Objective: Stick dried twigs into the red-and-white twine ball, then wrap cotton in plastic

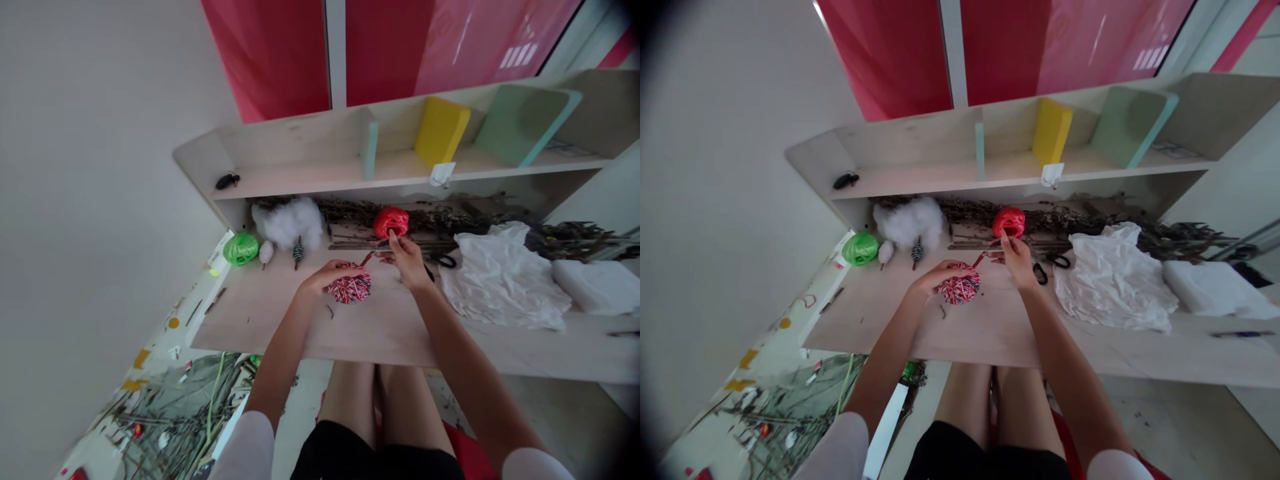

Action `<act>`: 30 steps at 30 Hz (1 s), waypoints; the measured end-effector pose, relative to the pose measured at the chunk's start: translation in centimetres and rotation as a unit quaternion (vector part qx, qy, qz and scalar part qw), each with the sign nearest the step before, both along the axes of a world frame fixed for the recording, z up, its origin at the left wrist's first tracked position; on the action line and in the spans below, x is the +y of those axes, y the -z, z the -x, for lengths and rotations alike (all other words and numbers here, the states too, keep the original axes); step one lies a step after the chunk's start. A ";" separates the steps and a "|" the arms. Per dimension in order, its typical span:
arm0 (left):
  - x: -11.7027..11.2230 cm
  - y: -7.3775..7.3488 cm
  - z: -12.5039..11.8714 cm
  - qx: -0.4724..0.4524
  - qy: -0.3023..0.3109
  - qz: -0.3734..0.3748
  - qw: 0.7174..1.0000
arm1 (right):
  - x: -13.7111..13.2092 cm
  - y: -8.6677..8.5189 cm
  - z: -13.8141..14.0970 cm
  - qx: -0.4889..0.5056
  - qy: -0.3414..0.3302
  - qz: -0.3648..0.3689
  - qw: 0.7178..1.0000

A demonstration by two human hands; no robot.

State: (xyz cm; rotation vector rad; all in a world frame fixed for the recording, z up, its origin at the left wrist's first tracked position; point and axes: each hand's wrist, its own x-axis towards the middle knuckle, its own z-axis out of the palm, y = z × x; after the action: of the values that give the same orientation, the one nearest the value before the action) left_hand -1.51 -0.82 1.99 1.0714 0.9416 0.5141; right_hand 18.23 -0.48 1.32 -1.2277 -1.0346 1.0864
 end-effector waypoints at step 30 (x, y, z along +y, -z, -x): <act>-0.6 -0.5 -0.7 0.007 0.024 0.021 0.999 | 0.4 0.8 -0.5 0.010 0.044 0.074 0.996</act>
State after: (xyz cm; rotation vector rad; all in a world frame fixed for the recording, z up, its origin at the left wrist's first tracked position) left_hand -0.82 -1.43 2.49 1.0588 0.9343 0.4466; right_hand 18.69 -0.07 0.53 -1.3652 -0.8886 1.1207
